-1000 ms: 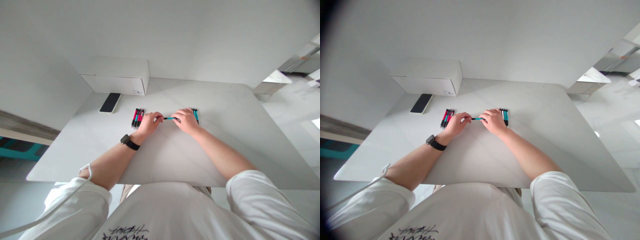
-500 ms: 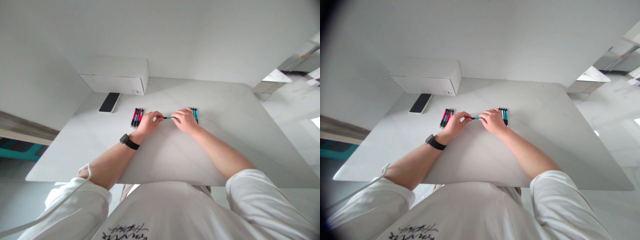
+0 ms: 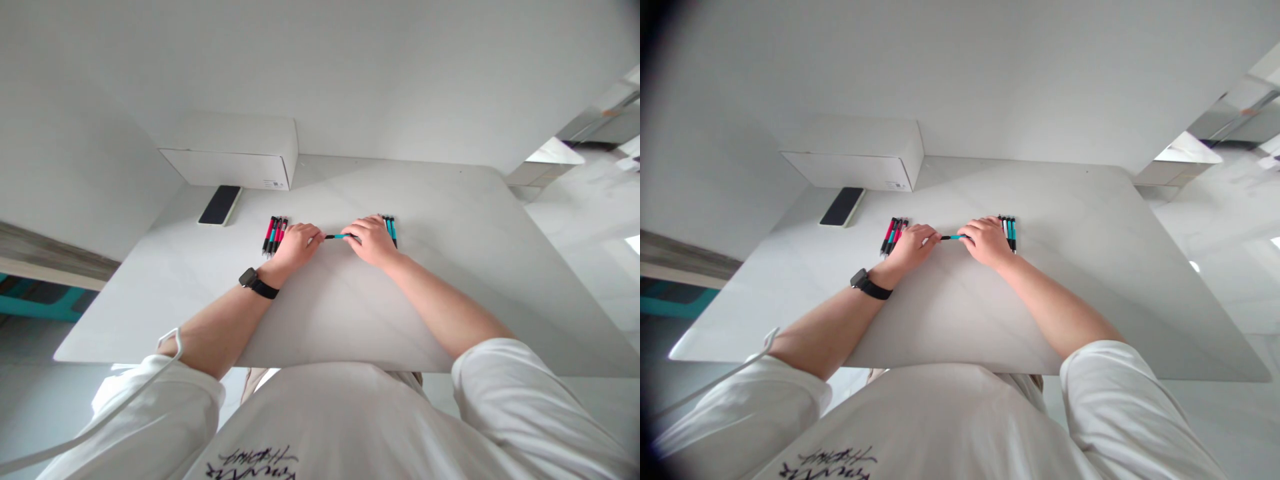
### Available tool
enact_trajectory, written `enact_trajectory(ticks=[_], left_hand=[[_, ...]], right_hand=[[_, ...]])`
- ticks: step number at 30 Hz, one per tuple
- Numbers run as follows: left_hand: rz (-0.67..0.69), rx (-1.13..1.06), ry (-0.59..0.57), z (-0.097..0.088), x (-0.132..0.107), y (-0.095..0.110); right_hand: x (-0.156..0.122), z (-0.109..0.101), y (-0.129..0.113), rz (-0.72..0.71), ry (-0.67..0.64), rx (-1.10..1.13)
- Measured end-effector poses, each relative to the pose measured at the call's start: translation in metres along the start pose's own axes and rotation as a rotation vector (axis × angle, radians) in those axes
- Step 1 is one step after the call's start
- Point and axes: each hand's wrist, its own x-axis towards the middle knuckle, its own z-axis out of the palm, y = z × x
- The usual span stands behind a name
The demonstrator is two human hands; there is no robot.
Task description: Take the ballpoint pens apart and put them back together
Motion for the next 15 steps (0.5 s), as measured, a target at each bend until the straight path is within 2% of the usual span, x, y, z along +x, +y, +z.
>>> enact_trajectory(ticks=[7, 12, 15], left_hand=[[0.012, -0.054, 0.038, 0.0005, -0.0007, 0.0001], [0.014, -0.024, -0.017, 0.0006, -0.0011, 0.0], [0.036, -0.022, -0.004, 0.0007, -0.0011, -0.0003]], right_hand=[[0.0006, 0.0003, 0.0005, 0.006, -0.005, 0.009], [0.0006, -0.0011, -0.0009, -0.02, 0.002, 0.003], [0.0005, 0.0008, -0.0004, -0.031, -0.018, -0.004]])
